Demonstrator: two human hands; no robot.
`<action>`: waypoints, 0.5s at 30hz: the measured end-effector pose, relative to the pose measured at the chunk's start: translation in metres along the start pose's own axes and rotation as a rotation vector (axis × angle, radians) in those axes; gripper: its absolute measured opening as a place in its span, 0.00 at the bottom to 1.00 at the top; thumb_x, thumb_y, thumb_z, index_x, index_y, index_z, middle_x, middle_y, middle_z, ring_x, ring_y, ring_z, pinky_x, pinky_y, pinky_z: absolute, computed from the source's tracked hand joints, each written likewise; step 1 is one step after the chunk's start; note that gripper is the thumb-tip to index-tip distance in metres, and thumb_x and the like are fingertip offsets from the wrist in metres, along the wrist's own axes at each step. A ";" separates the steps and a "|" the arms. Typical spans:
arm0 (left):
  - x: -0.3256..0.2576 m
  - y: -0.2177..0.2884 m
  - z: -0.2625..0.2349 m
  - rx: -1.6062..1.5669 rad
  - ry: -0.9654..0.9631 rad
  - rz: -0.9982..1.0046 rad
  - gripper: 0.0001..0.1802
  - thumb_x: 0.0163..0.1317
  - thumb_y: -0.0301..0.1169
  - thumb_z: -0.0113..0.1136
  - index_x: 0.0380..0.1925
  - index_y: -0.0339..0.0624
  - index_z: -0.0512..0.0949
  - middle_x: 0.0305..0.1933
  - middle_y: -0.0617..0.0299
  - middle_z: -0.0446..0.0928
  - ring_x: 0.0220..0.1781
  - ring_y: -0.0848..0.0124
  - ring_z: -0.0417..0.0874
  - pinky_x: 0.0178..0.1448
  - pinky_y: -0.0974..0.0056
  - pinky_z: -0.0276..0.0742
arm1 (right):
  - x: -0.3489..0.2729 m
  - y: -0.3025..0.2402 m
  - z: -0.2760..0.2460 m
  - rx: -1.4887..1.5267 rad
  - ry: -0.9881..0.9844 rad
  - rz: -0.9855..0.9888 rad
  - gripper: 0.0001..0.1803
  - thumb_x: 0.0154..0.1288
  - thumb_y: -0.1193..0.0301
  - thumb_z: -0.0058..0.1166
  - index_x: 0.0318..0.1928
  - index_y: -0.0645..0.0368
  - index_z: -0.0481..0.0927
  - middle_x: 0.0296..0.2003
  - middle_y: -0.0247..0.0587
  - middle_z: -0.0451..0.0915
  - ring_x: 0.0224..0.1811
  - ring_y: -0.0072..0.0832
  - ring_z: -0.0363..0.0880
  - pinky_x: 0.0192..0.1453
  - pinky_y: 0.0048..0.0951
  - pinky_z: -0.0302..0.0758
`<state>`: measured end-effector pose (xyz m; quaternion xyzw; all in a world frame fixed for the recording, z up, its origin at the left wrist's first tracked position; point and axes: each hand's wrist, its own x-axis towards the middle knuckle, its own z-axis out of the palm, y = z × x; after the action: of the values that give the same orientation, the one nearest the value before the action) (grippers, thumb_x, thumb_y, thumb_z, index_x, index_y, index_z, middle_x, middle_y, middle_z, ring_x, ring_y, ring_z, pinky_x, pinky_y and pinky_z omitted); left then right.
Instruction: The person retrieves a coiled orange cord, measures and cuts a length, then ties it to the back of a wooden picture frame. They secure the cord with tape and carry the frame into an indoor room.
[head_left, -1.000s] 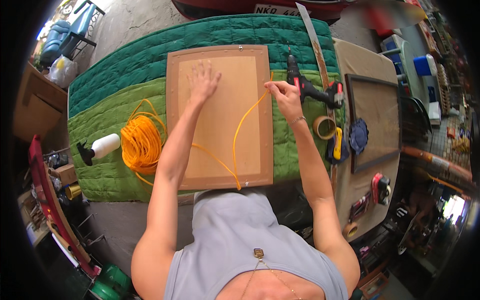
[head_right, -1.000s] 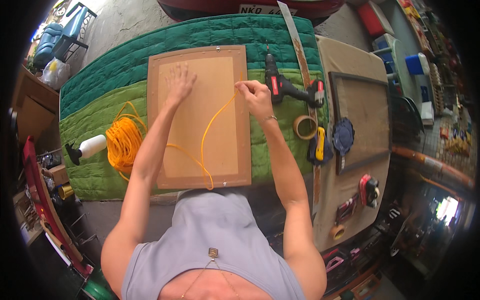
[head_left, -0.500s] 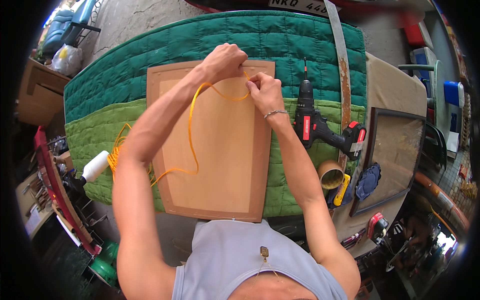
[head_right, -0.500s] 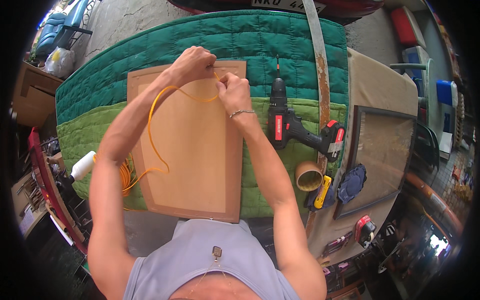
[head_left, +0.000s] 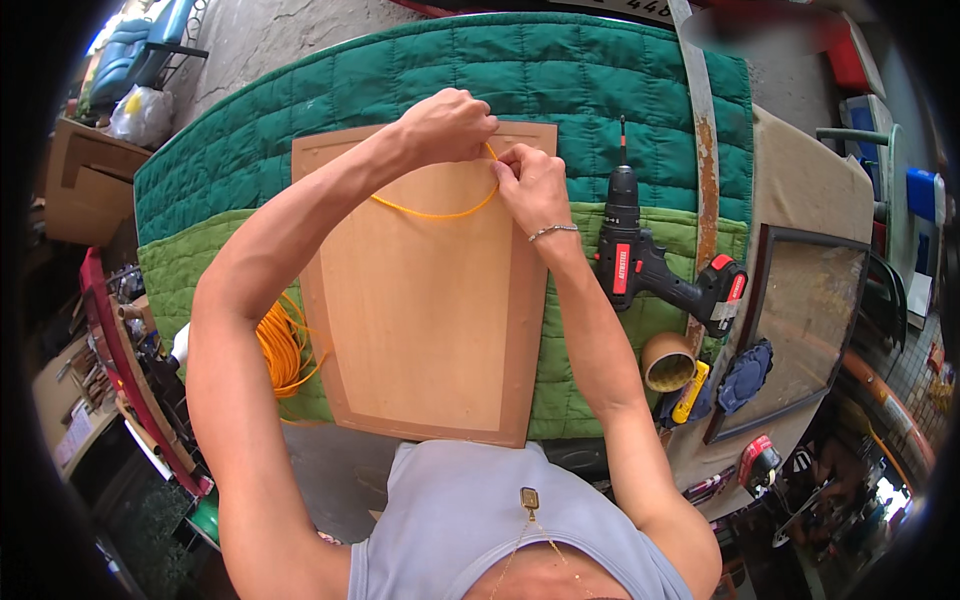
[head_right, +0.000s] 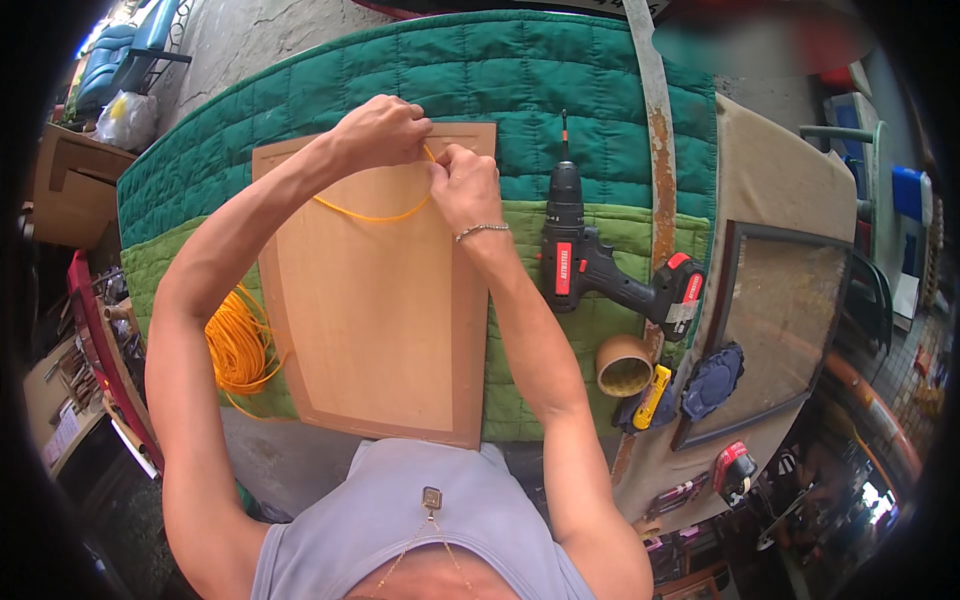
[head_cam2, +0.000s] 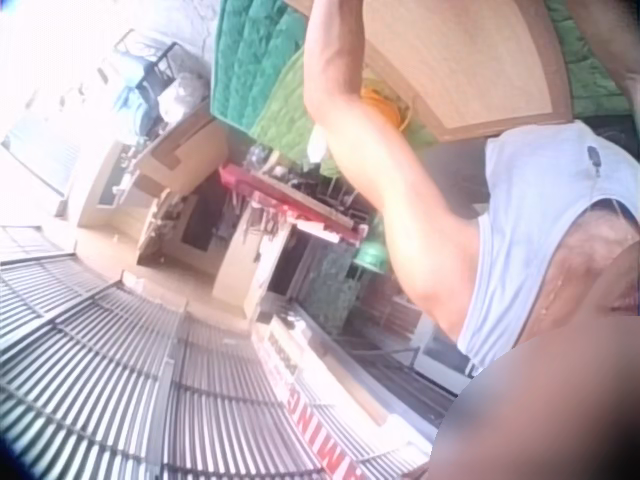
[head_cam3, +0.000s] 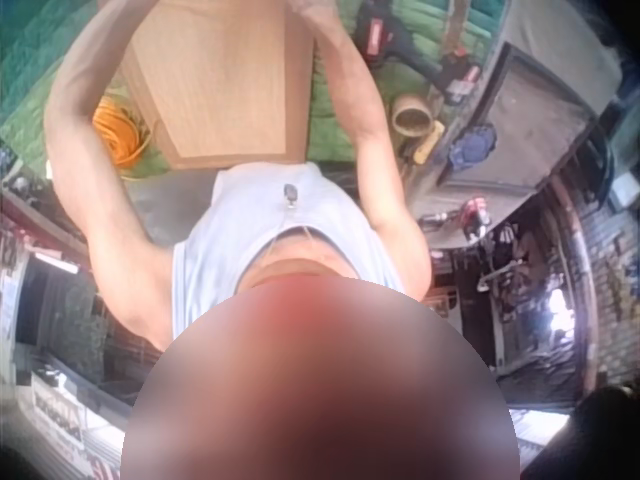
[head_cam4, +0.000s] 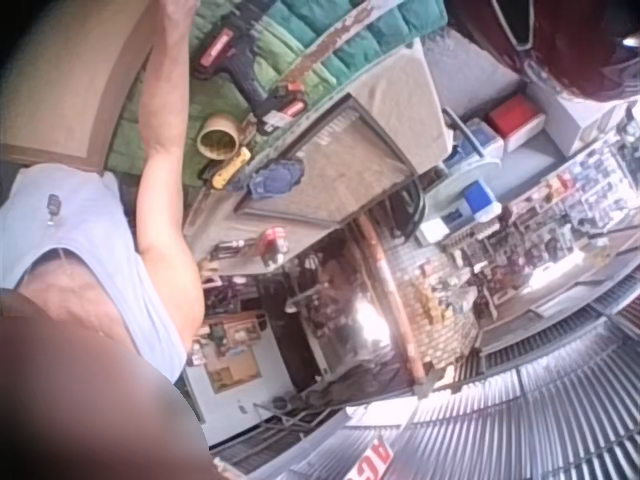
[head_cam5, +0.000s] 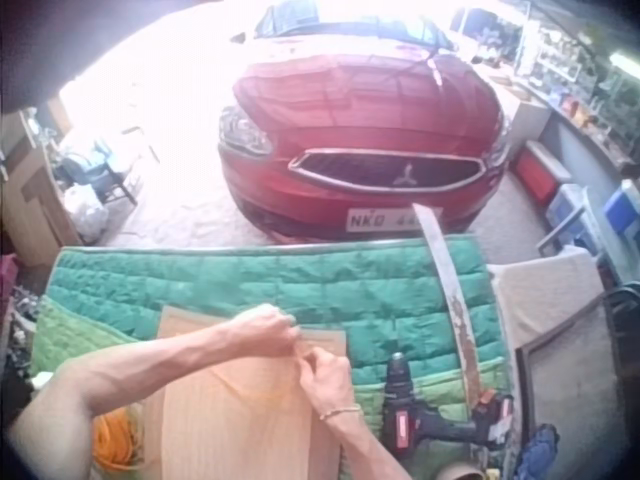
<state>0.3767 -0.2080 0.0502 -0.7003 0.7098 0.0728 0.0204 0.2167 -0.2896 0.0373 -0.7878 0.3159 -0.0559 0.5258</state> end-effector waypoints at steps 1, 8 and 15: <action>-0.001 0.001 0.002 0.020 0.051 0.011 0.07 0.46 0.30 0.60 0.17 0.38 0.76 0.21 0.58 0.75 0.28 0.61 0.81 0.33 0.61 0.79 | 0.000 0.000 0.000 -0.015 0.007 -0.019 0.08 0.54 0.73 0.58 0.31 0.67 0.81 0.25 0.57 0.81 0.31 0.49 0.82 0.40 0.40 0.77; -0.010 -0.015 0.005 -0.338 0.190 -0.004 0.04 0.44 0.26 0.62 0.21 0.37 0.81 0.26 0.57 0.77 0.27 0.60 0.80 0.31 0.60 0.77 | 0.007 -0.002 0.010 -0.045 0.000 -0.025 0.09 0.56 0.73 0.57 0.31 0.69 0.81 0.23 0.54 0.81 0.26 0.39 0.83 0.34 0.34 0.78; -0.016 -0.020 0.001 -0.575 0.212 -0.029 0.06 0.45 0.22 0.61 0.26 0.38 0.83 0.28 0.57 0.77 0.29 0.60 0.80 0.34 0.61 0.77 | 0.026 0.000 0.033 -0.027 0.081 0.015 0.10 0.58 0.73 0.57 0.31 0.70 0.80 0.21 0.48 0.82 0.21 0.30 0.82 0.27 0.31 0.77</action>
<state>0.3971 -0.1921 0.0500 -0.6909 0.6483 0.1970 -0.2521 0.2517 -0.2778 0.0163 -0.7895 0.3435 -0.0796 0.5024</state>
